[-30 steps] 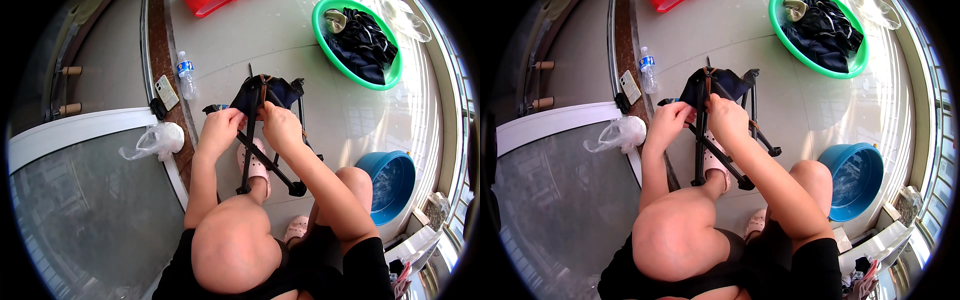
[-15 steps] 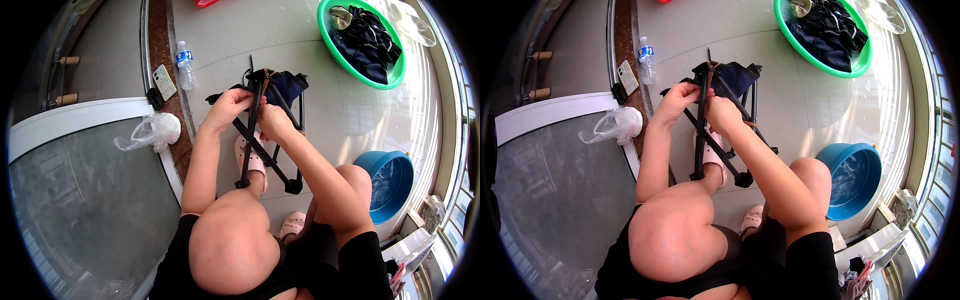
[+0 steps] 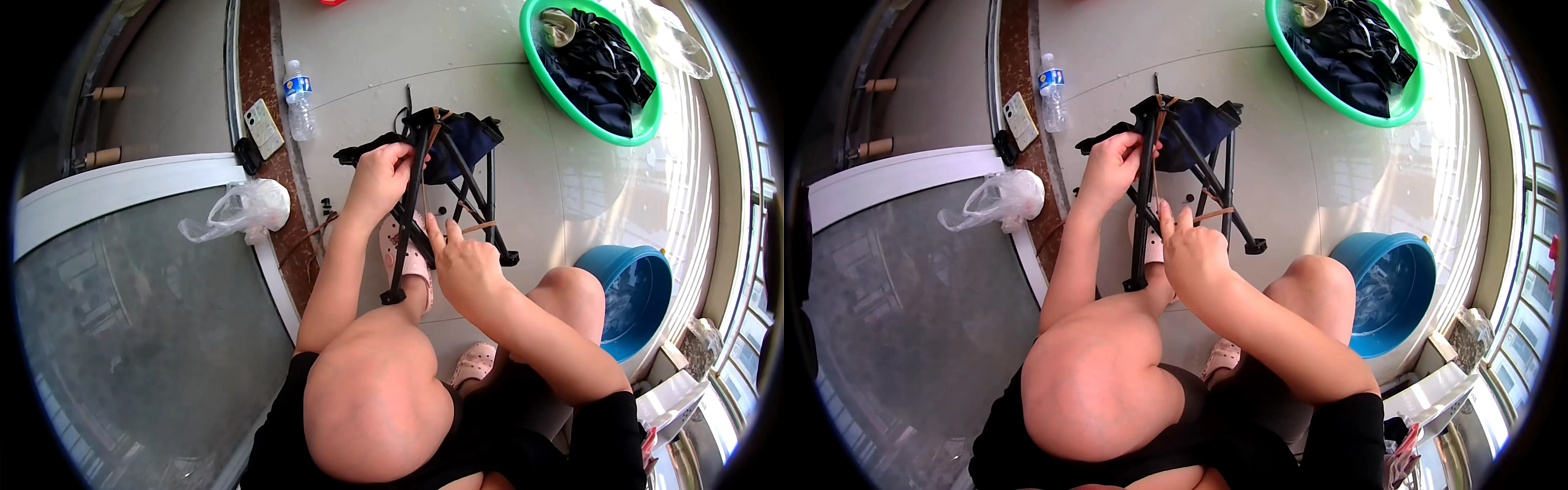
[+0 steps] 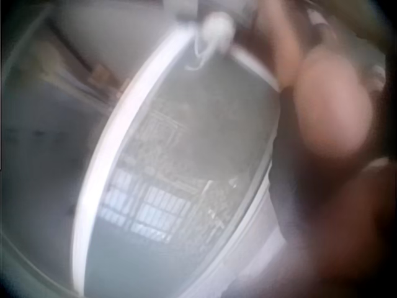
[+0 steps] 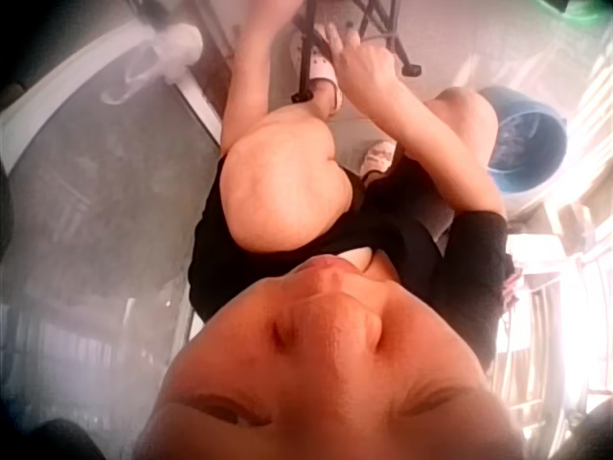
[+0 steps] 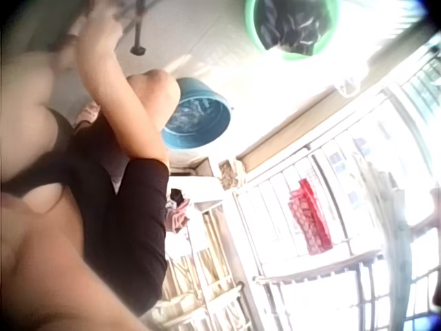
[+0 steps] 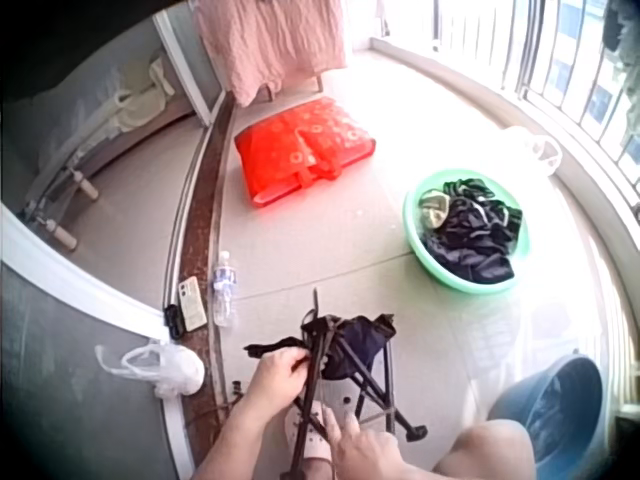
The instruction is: The person sits on a tiled balcony floor and assembles a small, foldable stool. They thread black elastic cords through the metal frame joints and secure them with plastic toggles. The person then attaches a floral-patterned fabric seat to the frame using a brown cord, threading it through the corners and tying it off.
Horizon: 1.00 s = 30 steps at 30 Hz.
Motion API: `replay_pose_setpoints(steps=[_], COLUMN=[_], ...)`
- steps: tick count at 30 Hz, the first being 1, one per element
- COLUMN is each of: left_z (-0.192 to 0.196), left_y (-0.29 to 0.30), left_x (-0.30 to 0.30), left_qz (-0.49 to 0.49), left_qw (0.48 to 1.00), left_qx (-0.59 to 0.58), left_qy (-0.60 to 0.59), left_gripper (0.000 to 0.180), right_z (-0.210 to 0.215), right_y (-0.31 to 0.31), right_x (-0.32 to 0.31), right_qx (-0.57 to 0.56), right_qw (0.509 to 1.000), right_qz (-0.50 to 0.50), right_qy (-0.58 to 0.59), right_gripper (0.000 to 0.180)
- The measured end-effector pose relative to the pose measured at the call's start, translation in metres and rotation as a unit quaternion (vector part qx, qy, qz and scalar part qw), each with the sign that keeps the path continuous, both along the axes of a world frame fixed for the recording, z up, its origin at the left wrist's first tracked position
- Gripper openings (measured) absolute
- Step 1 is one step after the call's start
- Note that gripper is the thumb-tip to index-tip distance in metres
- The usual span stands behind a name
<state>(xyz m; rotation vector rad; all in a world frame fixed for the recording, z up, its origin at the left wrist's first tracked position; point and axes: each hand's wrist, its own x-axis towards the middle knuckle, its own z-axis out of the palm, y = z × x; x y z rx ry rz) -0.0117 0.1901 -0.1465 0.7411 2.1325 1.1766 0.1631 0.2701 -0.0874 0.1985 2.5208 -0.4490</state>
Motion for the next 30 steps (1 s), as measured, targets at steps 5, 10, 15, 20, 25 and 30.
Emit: replay_pose_setpoints(steps=[5, 10, 15, 20, 25, 30], left_z=[-0.006, -0.009, -0.005, -0.002, -0.005, -0.009], left_y=[-0.002, 0.005, -0.004, 0.001, 0.005, -0.005], left_x=[-0.001, 0.001, -0.002, -0.002, -0.003, -0.004], left_qz=[-0.005, -0.014, 0.002, -0.004, -0.007, 0.002], left_qw=[0.999, 0.998, 0.999, 1.000, 0.999, 0.998], left_qx=[0.018, 0.017, 0.001, 0.002, 0.021, 0.030], left_qy=[0.038, 0.064, 0.042, 0.000, -0.043, -0.048], left_gripper=[0.014, 0.014, 0.014, 0.014, 0.015, 0.013], right_z=[0.045, 0.088, 0.145, 0.163, 0.110, 0.020], right_y=[0.005, 0.010, 0.041, 0.047, 0.025, 0.032], right_x=[0.007, 0.021, 0.018, 0.015, 0.012, -0.002], right_qx=[-0.005, -0.038, -0.083, -0.168, -0.257, -0.140], right_qw=[0.996, 0.998, 0.979, 0.935, 0.922, 0.936], right_qz=[0.077, -0.007, -0.098, -0.147, -0.132, -0.205], right_qy=[-0.040, 0.043, 0.158, 0.274, 0.258, 0.249], right_gripper=[0.058, 0.020, 0.022, 0.014, 0.010, 0.014])
